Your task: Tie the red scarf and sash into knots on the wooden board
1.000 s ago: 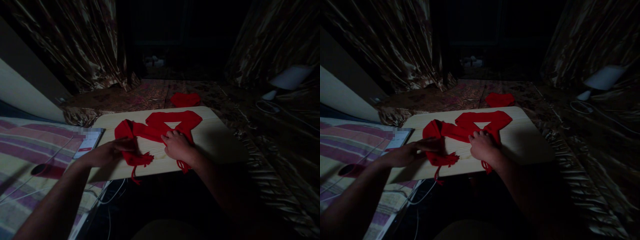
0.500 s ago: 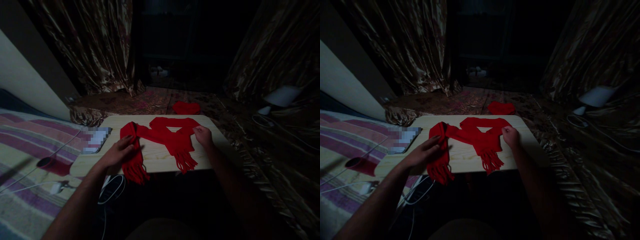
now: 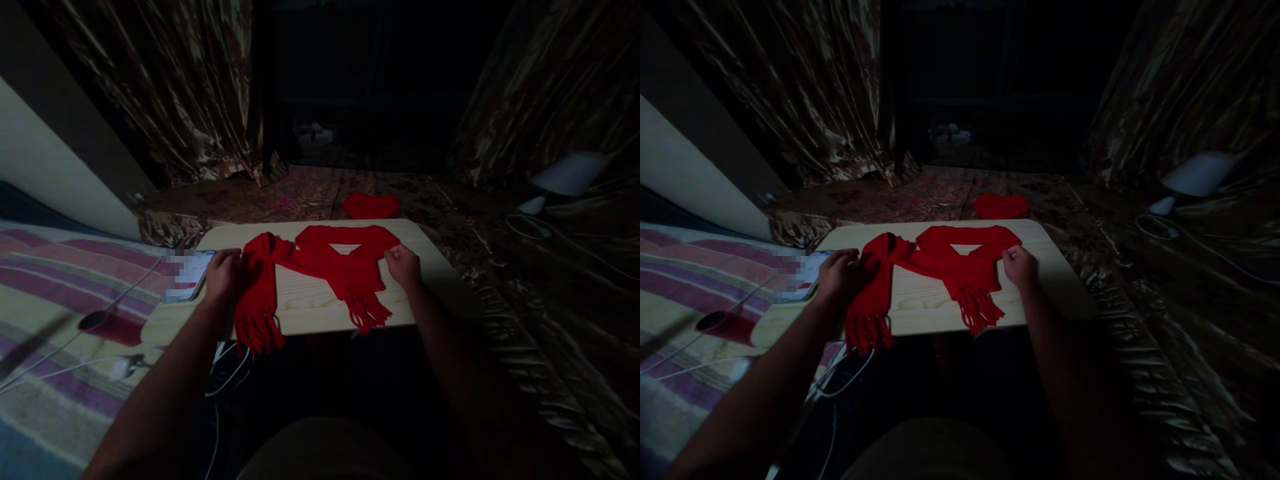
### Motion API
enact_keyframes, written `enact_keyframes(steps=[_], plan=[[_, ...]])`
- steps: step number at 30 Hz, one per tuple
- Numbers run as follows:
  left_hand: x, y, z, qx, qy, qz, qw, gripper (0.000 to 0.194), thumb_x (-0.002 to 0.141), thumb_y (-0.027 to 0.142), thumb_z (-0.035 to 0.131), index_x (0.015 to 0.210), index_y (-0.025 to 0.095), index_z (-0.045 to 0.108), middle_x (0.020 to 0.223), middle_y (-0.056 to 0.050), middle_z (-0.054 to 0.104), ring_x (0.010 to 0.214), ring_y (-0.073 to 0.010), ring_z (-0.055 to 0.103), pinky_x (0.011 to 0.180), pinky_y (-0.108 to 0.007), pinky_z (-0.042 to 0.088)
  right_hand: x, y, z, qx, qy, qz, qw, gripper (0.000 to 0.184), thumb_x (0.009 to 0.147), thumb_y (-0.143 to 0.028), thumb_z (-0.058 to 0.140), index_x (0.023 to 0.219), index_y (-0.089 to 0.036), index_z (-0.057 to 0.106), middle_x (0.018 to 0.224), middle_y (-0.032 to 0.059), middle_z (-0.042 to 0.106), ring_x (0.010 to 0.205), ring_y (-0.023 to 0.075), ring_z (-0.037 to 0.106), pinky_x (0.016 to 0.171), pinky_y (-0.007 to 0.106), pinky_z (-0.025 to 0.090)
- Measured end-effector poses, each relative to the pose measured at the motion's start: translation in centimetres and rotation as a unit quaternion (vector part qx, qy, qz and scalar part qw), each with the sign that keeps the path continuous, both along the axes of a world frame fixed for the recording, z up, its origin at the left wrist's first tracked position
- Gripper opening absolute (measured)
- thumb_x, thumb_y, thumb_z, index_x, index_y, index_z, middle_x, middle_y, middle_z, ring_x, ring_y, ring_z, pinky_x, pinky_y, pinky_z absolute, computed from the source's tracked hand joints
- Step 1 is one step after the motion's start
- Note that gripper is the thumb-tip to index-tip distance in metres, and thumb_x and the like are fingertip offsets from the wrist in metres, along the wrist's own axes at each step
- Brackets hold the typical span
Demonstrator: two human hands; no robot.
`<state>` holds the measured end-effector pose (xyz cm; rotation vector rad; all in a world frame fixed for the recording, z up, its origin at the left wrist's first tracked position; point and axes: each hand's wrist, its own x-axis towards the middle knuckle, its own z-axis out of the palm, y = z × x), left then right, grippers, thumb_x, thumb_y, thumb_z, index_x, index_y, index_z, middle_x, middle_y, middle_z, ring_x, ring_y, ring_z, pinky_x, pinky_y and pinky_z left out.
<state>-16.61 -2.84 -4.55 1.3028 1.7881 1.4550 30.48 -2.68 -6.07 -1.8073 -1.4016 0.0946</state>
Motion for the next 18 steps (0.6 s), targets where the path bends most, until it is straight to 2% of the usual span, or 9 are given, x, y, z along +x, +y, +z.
enact_keyframes(steps=[2,5,10,14,18], plan=[[-0.4,-0.1,-0.3,0.027,-0.049,0.042,0.998,0.025,0.074,0.033,0.056,0.090,0.019,0.070,0.104,-0.009,0.074,0.103,-0.0237,0.068,0.094,-0.037,0.055,0.4,0.2,-0.2,0.018,0.027,-0.004,0.999,0.025,0.085,-0.044,0.053,0.077,-0.022,0.063,0.075,0.0064,0.072,0.069,0.0199,0.063,0.070,0.030,0.045],[-0.8,-0.2,-0.4,0.028,-0.066,0.050,0.996,0.022,0.070,0.031,0.058,0.084,0.018,0.068,0.096,-0.008,0.073,0.095,-0.0220,0.068,0.088,-0.034,0.056,0.6,0.3,-0.5,0.024,0.055,-0.003,0.998,0.027,0.086,-0.046,0.052,0.076,-0.022,0.061,0.074,0.0061,0.071,0.067,0.0189,0.062,0.071,0.029,0.045],[0.1,-0.6,-0.2,-0.035,-0.009,0.016,0.999,0.025,0.067,0.030,0.061,0.087,0.017,0.069,0.088,-0.009,0.074,0.077,-0.0219,0.067,0.066,-0.032,0.054,0.6,0.2,-0.4,0.012,0.042,-0.002,0.999,0.027,0.087,-0.044,0.053,0.076,-0.021,0.062,0.074,0.0061,0.071,0.068,0.0188,0.061,0.070,0.029,0.044],[0.7,-0.8,0.0,-0.051,0.022,-0.001,0.998,0.024,0.067,0.027,0.060,0.086,0.016,0.070,0.087,-0.010,0.075,0.072,-0.0201,0.066,0.063,-0.029,0.051,0.4,0.2,-0.2,0.012,0.037,-0.006,0.999,0.027,0.087,-0.043,0.052,0.076,-0.022,0.062,0.075,0.0062,0.071,0.067,0.0189,0.060,0.069,0.030,0.044],[0.2,-0.6,-0.4,-0.047,0.016,0.001,0.999,0.025,0.071,0.031,0.060,0.088,0.016,0.071,0.086,-0.011,0.075,0.069,-0.0198,0.066,0.061,-0.029,0.051,0.2,0.1,0.0,0.013,0.028,-0.011,0.999,0.024,0.085,-0.041,0.052,0.075,-0.022,0.063,0.073,0.0058,0.070,0.068,0.0198,0.060,0.070,0.030,0.043]])
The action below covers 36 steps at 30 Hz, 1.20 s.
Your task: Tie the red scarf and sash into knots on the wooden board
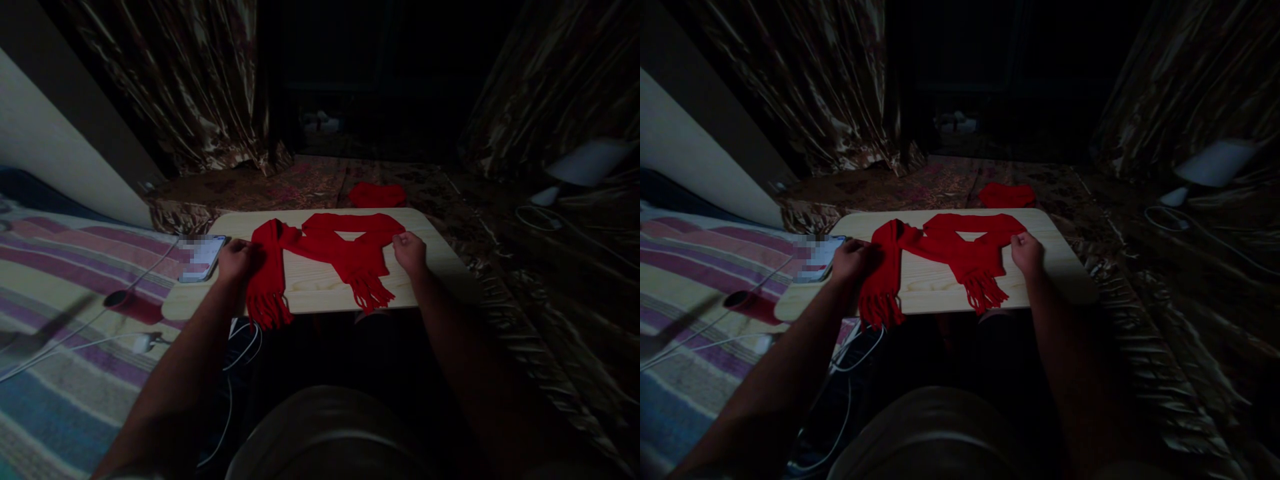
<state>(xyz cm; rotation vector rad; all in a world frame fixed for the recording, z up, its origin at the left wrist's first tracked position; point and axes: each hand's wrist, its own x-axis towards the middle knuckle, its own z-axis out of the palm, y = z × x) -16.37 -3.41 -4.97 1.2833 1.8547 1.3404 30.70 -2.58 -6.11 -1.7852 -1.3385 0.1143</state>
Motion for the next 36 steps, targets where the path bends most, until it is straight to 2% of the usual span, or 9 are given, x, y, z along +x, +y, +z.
enact_keyframes(steps=[5,11,18,24,29,36], plan=[[-0.42,0.28,-0.62,0.005,0.052,-0.019,0.998,0.027,0.074,0.034,0.061,0.090,0.016,0.073,0.086,-0.010,0.075,0.073,-0.0208,0.068,0.066,-0.030,0.052,-0.12,-0.15,0.10,0.000,-0.013,0.001,1.000,0.022,0.083,-0.039,0.053,0.075,-0.022,0.064,0.073,0.0058,0.070,0.068,0.0206,0.060,0.069,0.031,0.043],[-0.45,0.23,-0.65,0.008,0.115,-0.034,0.993,0.028,0.077,0.037,0.061,0.089,0.016,0.074,0.088,-0.011,0.076,0.079,-0.0239,0.069,0.074,-0.033,0.054,-0.04,0.00,-0.06,-0.004,-0.023,0.007,1.000,0.020,0.082,-0.037,0.055,0.075,-0.021,0.064,0.074,0.0063,0.070,0.070,0.0206,0.061,0.071,0.032,0.043],[-0.39,0.20,-0.55,0.013,0.140,-0.036,0.989,0.027,0.078,0.038,0.060,0.087,0.017,0.074,0.088,-0.012,0.076,0.085,-0.0256,0.071,0.079,-0.034,0.054,-0.15,-0.04,0.02,-0.011,-0.030,0.006,0.999,0.020,0.083,-0.036,0.055,0.076,-0.021,0.066,0.075,0.0069,0.071,0.071,0.0213,0.062,0.071,0.032,0.043],[0.04,-0.11,0.06,0.025,0.163,-0.048,0.985,0.025,0.079,0.032,0.060,0.091,0.016,0.075,0.098,-0.015,0.077,0.091,-0.0268,0.071,0.087,-0.038,0.054,-0.41,-0.45,0.50,-0.021,-0.044,0.006,0.999,0.020,0.084,-0.036,0.055,0.076,-0.021,0.067,0.076,0.0077,0.072,0.071,0.0219,0.062,0.069,0.031,0.043],[0.15,-0.17,-0.04,0.048,0.198,-0.066,0.977,0.035,0.081,0.041,0.063,0.100,0.015,0.077,0.110,-0.015,0.075,0.098,-0.0273,0.070,0.092,-0.037,0.053,-0.54,-0.50,0.66,-0.020,-0.046,0.006,0.999,0.019,0.083,-0.035,0.055,0.074,-0.021,0.064,0.076,0.0076,0.071,0.071,0.0217,0.062,0.070,0.031,0.042],[0.16,0.08,-0.22,0.086,0.241,-0.122,0.959,0.038,0.084,0.046,0.061,0.103,0.018,0.078,0.118,-0.012,0.074,0.110,-0.0269,0.068,0.102,-0.035,0.049,-0.38,-0.35,0.40,-0.023,-0.033,0.014,0.999,0.020,0.082,-0.038,0.055,0.073,-0.022,0.063,0.074,0.0068,0.070,0.069,0.0213,0.061,0.067,0.031,0.040]])
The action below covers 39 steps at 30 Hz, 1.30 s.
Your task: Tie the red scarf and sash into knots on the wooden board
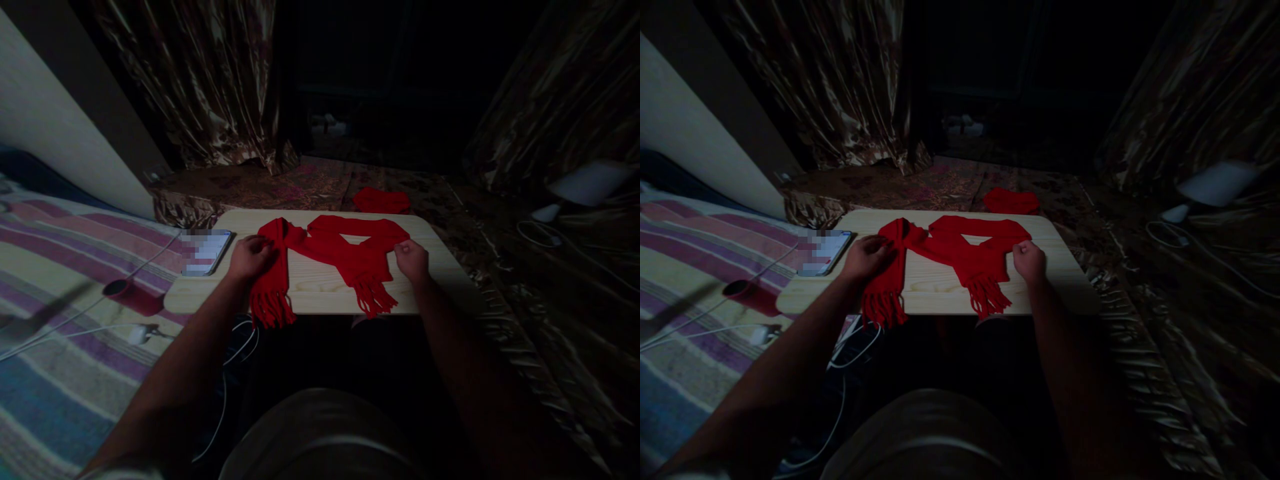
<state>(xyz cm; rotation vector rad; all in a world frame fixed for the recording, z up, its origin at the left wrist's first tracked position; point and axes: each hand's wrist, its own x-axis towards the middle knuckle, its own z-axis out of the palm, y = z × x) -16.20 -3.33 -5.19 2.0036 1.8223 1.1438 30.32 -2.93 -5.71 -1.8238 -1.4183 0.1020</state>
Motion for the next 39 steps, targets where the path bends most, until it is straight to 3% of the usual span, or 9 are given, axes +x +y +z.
enact_keyframes(steps=[16,25,34,39], plan=[[0.35,-0.01,0.33,0.001,0.052,-0.005,0.999,0.038,0.085,0.042,0.056,0.103,0.018,0.081,0.118,-0.012,0.075,0.114,-0.0268,0.067,0.106,-0.036,0.049,0.22,0.25,-0.42,0.010,-0.008,0.002,1.000,0.021,0.082,-0.037,0.056,0.075,-0.021,0.067,0.074,0.0067,0.071,0.067,0.0204,0.060,0.067,0.030,0.041],[0.66,-0.24,0.38,-0.036,0.028,0.052,0.998,0.040,0.085,0.041,0.059,0.111,0.018,0.078,0.124,-0.011,0.072,0.113,-0.0263,0.067,0.104,-0.035,0.049,0.11,0.00,-0.10,0.004,-0.015,0.007,1.000,0.021,0.082,-0.036,0.055,0.074,-0.021,0.066,0.072,0.0066,0.071,0.068,0.0202,0.060,0.067,0.030,0.040],[0.48,-0.12,0.09,-0.028,0.024,0.050,0.998,0.040,0.085,0.042,0.059,0.111,0.018,0.077,0.124,-0.011,0.071,0.112,-0.0253,0.067,0.102,-0.033,0.050,-0.09,-0.15,0.08,0.002,-0.018,-0.001,1.000,0.023,0.083,-0.037,0.055,0.076,-0.020,0.068,0.073,0.0067,0.071,0.067,0.0199,0.059,0.066,0.030,0.041],[0.45,-0.05,0.14,-0.040,0.036,0.078,0.995,0.043,0.086,0.043,0.058,0.116,0.017,0.075,0.122,-0.012,0.072,0.108,-0.0257,0.067,0.097,-0.033,0.050,-0.05,-0.09,0.04,0.003,-0.023,-0.002,1.000,0.022,0.083,-0.036,0.055,0.076,-0.020,0.069,0.075,0.0074,0.072,0.069,0.0204,0.060,0.067,0.030,0.042]])
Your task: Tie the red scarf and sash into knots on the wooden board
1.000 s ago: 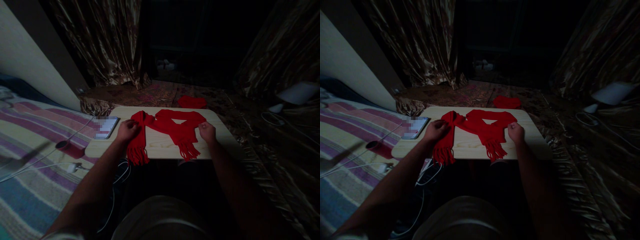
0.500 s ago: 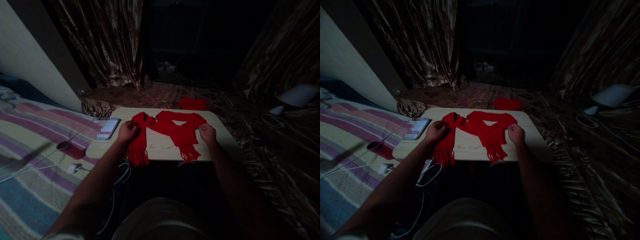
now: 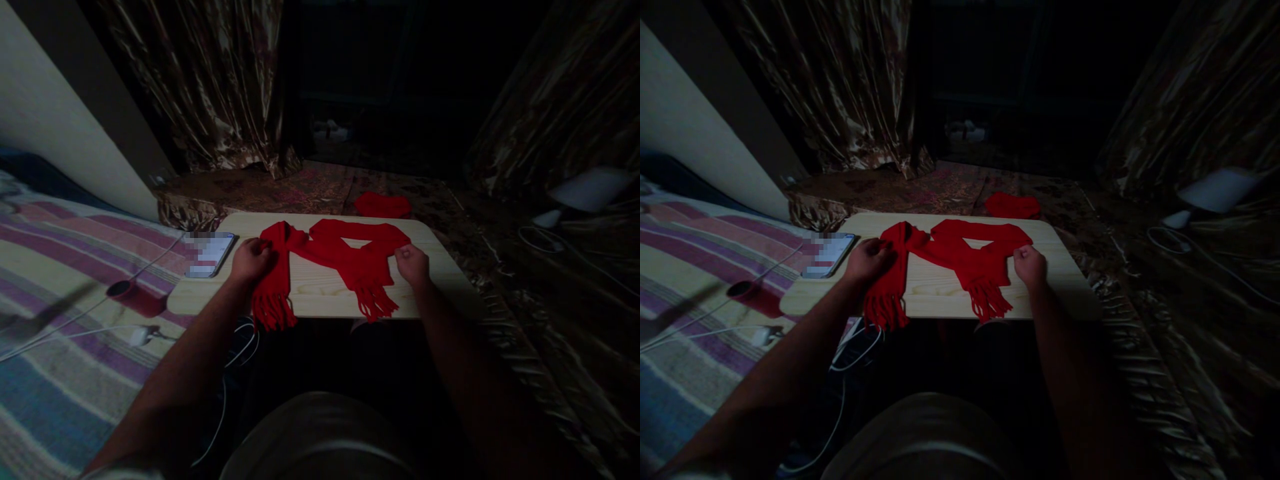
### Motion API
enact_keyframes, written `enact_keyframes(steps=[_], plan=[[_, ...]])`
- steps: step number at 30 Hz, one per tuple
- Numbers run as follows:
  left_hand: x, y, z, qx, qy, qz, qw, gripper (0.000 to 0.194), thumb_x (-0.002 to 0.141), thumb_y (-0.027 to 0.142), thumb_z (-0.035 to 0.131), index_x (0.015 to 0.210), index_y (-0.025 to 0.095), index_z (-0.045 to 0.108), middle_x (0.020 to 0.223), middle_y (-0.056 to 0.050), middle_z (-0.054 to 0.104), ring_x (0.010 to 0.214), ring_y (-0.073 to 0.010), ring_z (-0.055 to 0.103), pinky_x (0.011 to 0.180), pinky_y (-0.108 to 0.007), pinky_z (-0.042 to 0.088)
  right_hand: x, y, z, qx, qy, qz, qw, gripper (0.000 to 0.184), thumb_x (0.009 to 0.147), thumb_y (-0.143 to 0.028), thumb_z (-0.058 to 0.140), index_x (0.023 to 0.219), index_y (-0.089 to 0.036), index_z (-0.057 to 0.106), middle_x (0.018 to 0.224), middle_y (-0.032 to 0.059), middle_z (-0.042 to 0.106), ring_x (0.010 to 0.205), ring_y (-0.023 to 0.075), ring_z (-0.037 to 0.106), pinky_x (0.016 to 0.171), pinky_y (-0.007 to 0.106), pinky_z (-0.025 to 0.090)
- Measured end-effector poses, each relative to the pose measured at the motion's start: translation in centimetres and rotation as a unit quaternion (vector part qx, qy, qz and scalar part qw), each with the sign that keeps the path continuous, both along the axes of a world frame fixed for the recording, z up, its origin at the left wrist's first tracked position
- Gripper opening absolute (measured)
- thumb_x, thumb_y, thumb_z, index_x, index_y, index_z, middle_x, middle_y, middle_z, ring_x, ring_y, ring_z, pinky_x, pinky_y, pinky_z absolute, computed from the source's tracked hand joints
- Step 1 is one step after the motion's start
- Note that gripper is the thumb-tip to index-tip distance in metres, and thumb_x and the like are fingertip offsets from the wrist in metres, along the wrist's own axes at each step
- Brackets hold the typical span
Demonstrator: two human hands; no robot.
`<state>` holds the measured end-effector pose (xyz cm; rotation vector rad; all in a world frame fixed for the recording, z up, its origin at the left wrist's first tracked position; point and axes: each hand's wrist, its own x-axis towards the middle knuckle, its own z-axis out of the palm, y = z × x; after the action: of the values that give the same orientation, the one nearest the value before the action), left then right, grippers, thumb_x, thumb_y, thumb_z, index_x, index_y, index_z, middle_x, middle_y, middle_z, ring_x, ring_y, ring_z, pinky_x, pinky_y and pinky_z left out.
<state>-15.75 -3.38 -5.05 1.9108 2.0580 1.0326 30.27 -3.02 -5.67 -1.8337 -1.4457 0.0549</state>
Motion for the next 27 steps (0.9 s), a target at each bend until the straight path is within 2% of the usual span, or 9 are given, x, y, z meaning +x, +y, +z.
enact_keyframes(steps=[6,15,20,22,24,27], plan=[[0.1,0.0,0.3,-0.032,0.006,0.007,0.999,0.050,0.086,0.042,0.058,0.125,0.014,0.071,0.120,-0.015,0.073,0.101,-0.0262,0.069,0.091,-0.034,0.051,0.0,-0.2,0.0,0.001,0.007,0.003,1.000,0.021,0.083,-0.036,0.054,0.075,-0.021,0.067,0.076,0.0070,0.072,0.070,0.0208,0.061,0.069,0.030,0.042],[-0.1,0.5,-0.4,-0.024,0.029,-0.004,0.999,0.050,0.085,0.045,0.057,0.123,0.016,0.071,0.120,-0.014,0.072,0.104,-0.0272,0.068,0.092,-0.034,0.051,0.1,0.2,-0.5,-0.007,0.015,0.009,1.000,0.022,0.082,-0.039,0.054,0.076,-0.022,0.066,0.075,0.0059,0.072,0.070,0.0202,0.063,0.069,0.030,0.043],[0.3,0.5,-0.2,-0.020,0.036,0.021,0.999,0.061,0.086,0.051,0.056,0.134,0.014,0.063,0.125,-0.019,0.070,0.108,-0.0313,0.067,0.092,-0.039,0.051,-0.2,0.4,0.1,-0.013,0.033,0.003,0.999,0.021,0.082,-0.037,0.054,0.080,-0.021,0.068,0.081,0.0076,0.074,0.074,0.0220,0.066,0.072,0.031,0.046],[0.4,0.6,-0.3,-0.023,0.030,0.034,0.999,0.066,0.087,0.052,0.056,0.139,0.012,0.059,0.126,-0.020,0.069,0.111,-0.0332,0.066,0.094,-0.041,0.050,-1.5,0.6,1.1,0.000,0.031,0.011,0.999,0.021,0.084,-0.036,0.054,0.083,-0.022,0.069,0.083,0.0078,0.075,0.076,0.0221,0.067,0.073,0.031,0.048],[0.5,0.7,-0.3,-0.028,0.020,0.048,0.998,0.069,0.087,0.052,0.055,0.142,0.010,0.055,0.123,-0.021,0.070,0.110,-0.0339,0.067,0.094,-0.042,0.050,-3.8,0.7,2.4,0.016,0.012,0.052,0.998,0.021,0.086,-0.035,0.053,0.086,-0.022,0.069,0.085,0.0073,0.075,0.079,0.0214,0.068,0.074,0.030,0.049],[0.6,0.8,-0.3,-0.030,0.011,0.067,0.997,0.071,0.087,0.050,0.055,0.143,0.007,0.051,0.117,-0.022,0.072,0.108,-0.0341,0.067,0.094,-0.042,0.051,-8.9,0.6,4.5,0.008,-0.036,0.175,0.984,0.020,0.090,-0.033,0.052,0.090,-0.022,0.070,0.088,0.0054,0.075,0.080,0.0193,0.067,0.074,0.028,0.049]])
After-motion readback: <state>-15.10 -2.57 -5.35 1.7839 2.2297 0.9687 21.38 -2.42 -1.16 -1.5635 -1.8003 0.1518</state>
